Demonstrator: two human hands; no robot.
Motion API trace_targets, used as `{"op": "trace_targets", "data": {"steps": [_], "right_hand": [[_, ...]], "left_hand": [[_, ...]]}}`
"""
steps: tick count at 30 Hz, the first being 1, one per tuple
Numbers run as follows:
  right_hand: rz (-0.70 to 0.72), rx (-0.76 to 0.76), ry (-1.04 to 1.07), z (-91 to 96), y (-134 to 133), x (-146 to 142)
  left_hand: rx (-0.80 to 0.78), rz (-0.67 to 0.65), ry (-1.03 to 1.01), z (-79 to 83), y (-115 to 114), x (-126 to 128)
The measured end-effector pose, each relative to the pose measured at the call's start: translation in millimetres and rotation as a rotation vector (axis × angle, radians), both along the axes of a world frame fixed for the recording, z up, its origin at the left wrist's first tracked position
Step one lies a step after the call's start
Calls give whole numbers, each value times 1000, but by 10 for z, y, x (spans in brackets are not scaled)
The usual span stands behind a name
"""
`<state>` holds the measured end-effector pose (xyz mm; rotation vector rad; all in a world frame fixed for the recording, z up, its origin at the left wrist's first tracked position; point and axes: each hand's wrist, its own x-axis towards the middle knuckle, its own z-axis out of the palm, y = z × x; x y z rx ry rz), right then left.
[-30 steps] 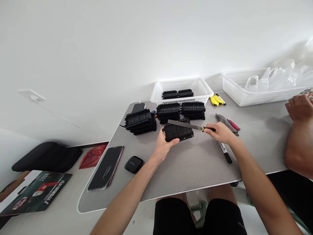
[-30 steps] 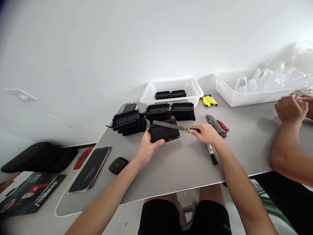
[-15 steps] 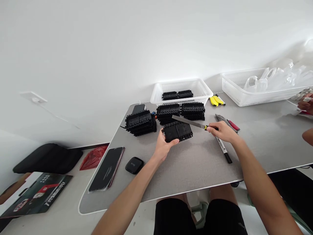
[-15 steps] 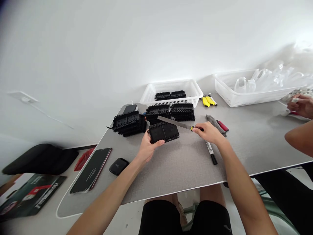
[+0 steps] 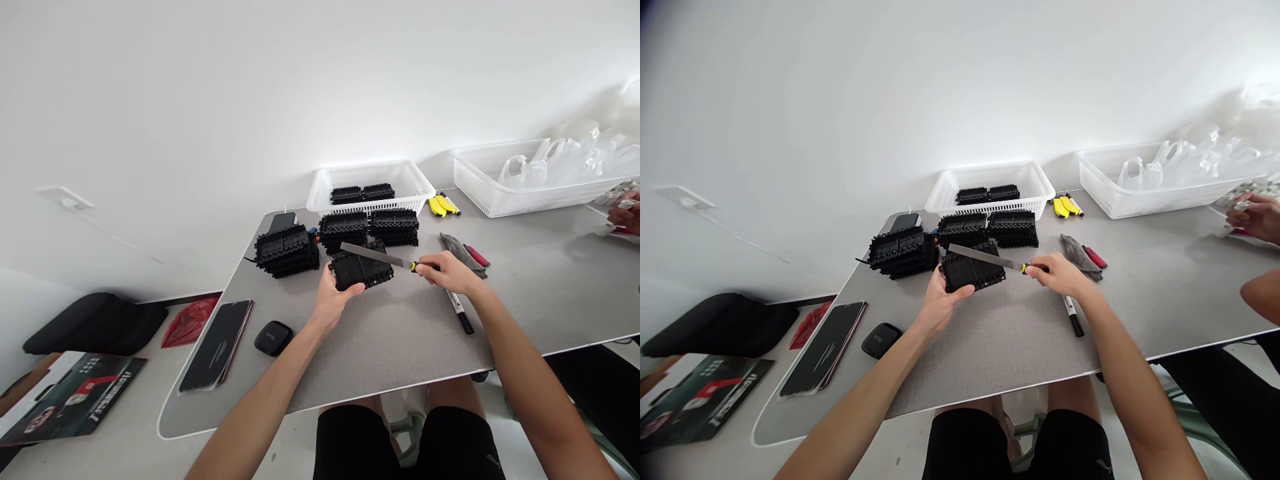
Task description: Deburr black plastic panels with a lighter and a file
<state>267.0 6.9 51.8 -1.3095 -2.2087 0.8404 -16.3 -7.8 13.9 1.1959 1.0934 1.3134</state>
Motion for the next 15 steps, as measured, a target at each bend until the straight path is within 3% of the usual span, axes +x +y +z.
{"op": "trace_targets", "data": {"steps": [7,15], "right_hand": [[-51,-45,-3,-7,23,86],[-44,10,-20,-16,16,30]], "left_hand": [[9,9,-3,-19,18,-23],[-13,-19,70,33,-4,-34]]}}
